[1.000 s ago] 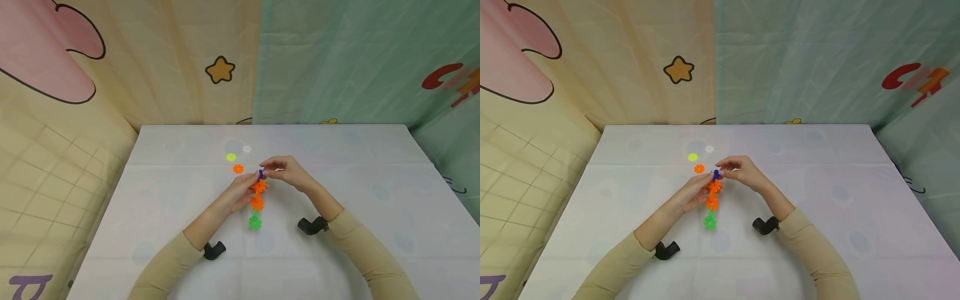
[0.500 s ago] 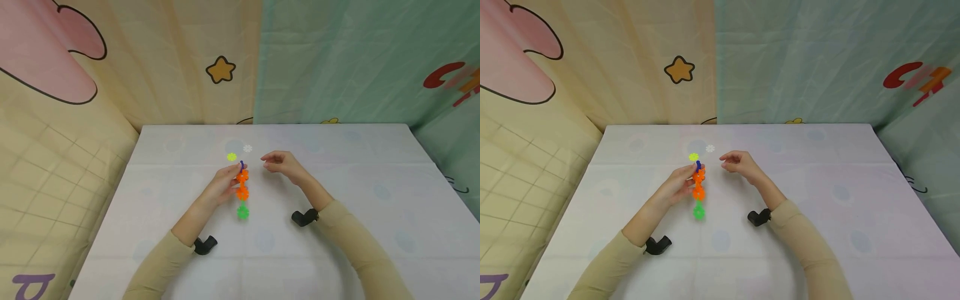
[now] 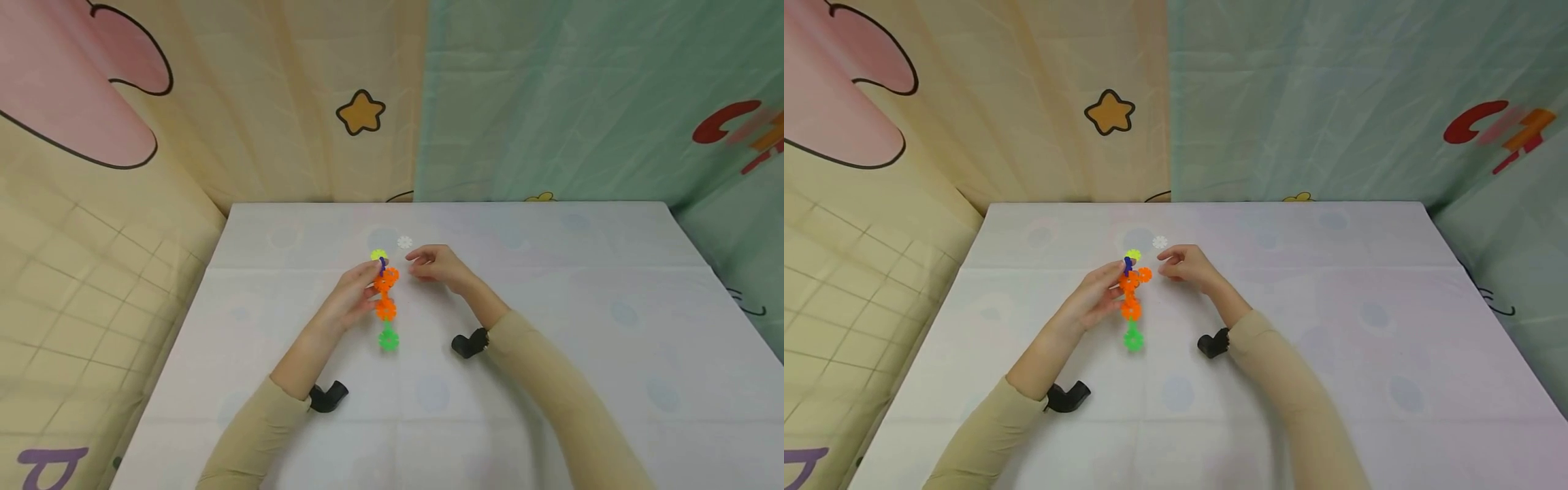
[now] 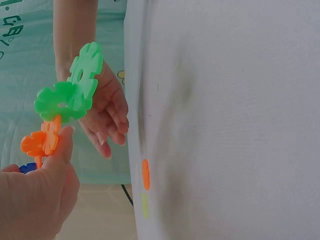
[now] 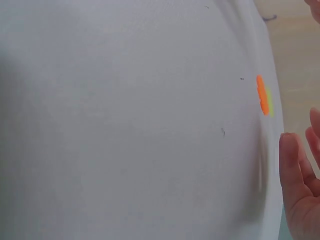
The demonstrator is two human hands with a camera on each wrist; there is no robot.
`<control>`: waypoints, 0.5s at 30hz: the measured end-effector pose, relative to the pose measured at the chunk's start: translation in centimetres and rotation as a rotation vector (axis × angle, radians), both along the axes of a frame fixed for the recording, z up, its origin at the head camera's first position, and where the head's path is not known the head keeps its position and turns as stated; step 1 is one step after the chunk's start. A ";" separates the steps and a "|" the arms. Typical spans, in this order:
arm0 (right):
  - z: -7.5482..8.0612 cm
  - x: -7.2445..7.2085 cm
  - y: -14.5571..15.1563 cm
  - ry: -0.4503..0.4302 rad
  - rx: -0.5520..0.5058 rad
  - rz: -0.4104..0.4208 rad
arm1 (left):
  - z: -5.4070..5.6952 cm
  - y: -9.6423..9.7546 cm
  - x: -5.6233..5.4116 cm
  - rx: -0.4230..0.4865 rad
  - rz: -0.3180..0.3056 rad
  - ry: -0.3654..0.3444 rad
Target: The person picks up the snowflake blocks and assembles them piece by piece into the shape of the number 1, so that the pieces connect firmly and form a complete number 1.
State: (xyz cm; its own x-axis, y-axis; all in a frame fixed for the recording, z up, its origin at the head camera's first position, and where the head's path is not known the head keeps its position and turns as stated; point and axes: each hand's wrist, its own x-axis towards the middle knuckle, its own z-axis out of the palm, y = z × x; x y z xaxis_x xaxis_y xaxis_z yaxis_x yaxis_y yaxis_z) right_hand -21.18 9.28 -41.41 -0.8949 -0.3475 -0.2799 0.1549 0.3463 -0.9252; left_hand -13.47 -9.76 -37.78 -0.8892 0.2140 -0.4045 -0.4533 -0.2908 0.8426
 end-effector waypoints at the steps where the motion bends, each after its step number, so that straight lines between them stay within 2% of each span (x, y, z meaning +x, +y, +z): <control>1: -0.1 -0.1 -0.3 0.003 0.007 0.001 | 0.0 -0.1 0.0 -0.002 0.001 0.000; 5: -0.7 -0.6 -1.5 0.045 0.066 0.017 | 0.0 -0.2 -0.1 -0.001 -0.012 0.003; 11: -1.3 -0.9 -3.1 0.228 0.301 0.082 | 0.0 -0.3 -0.1 0.020 -0.025 0.009; 15: -1.3 -0.9 -3.9 0.300 0.417 0.106 | 0.0 -0.3 -0.1 0.008 -0.026 0.004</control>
